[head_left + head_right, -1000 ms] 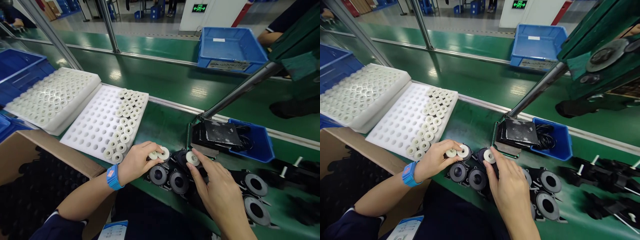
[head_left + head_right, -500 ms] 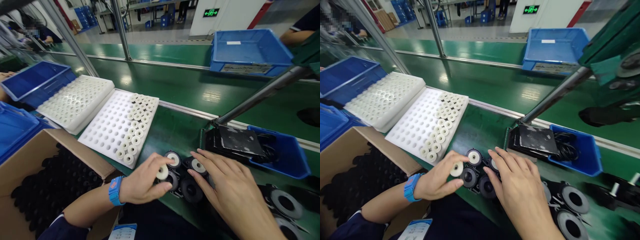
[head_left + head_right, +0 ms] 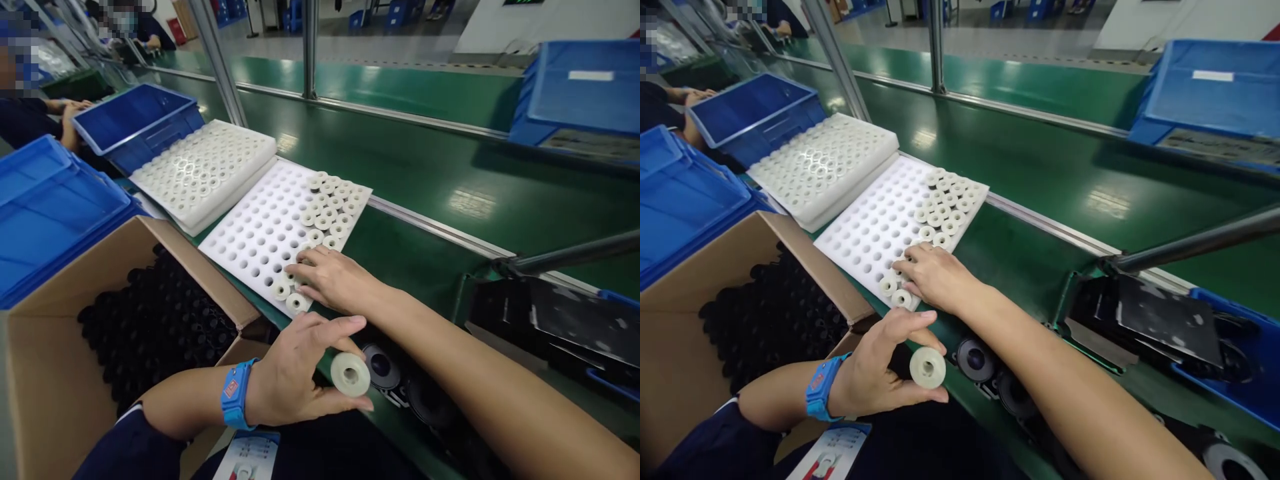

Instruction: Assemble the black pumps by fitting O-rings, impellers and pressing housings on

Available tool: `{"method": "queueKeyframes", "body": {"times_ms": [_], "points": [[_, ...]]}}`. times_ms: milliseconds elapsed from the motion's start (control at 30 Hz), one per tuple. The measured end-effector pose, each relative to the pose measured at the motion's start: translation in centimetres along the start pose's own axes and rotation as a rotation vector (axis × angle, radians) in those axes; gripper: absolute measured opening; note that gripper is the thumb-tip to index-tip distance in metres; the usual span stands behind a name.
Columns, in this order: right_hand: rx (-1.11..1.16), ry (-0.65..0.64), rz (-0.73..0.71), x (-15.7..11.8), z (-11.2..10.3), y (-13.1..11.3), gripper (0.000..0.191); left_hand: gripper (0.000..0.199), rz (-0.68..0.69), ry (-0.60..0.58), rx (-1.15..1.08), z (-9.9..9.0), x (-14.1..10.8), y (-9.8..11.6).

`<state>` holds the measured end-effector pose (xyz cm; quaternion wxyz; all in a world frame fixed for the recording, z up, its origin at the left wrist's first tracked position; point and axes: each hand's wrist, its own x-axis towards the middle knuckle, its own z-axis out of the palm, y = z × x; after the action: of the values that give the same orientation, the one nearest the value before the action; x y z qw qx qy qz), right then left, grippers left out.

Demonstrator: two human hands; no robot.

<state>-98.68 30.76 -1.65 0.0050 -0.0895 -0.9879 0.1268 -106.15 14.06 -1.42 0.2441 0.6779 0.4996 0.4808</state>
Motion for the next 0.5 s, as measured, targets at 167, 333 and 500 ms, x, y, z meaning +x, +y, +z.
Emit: {"method": "queueKeyframes", "body": {"times_ms": [167, 333, 500], "points": [[-0.007, -0.040, -0.046, 0.7, 0.5, -1.4, 0.032, 0.047, -0.517, -0.036, -0.679, -1.9, 0.0, 0.1], [-0.021, -0.071, -0.024, 1.8, 0.9, -2.9, 0.036, 0.044, -0.855, 0.105, -1.202, -2.2, -0.5, -0.1], [-0.017, -0.094, 0.067, 3.2, 0.8, -4.8, 0.021, 0.043, -0.968, 0.208, -1.295, -2.4, -1.1, 0.5]]}}
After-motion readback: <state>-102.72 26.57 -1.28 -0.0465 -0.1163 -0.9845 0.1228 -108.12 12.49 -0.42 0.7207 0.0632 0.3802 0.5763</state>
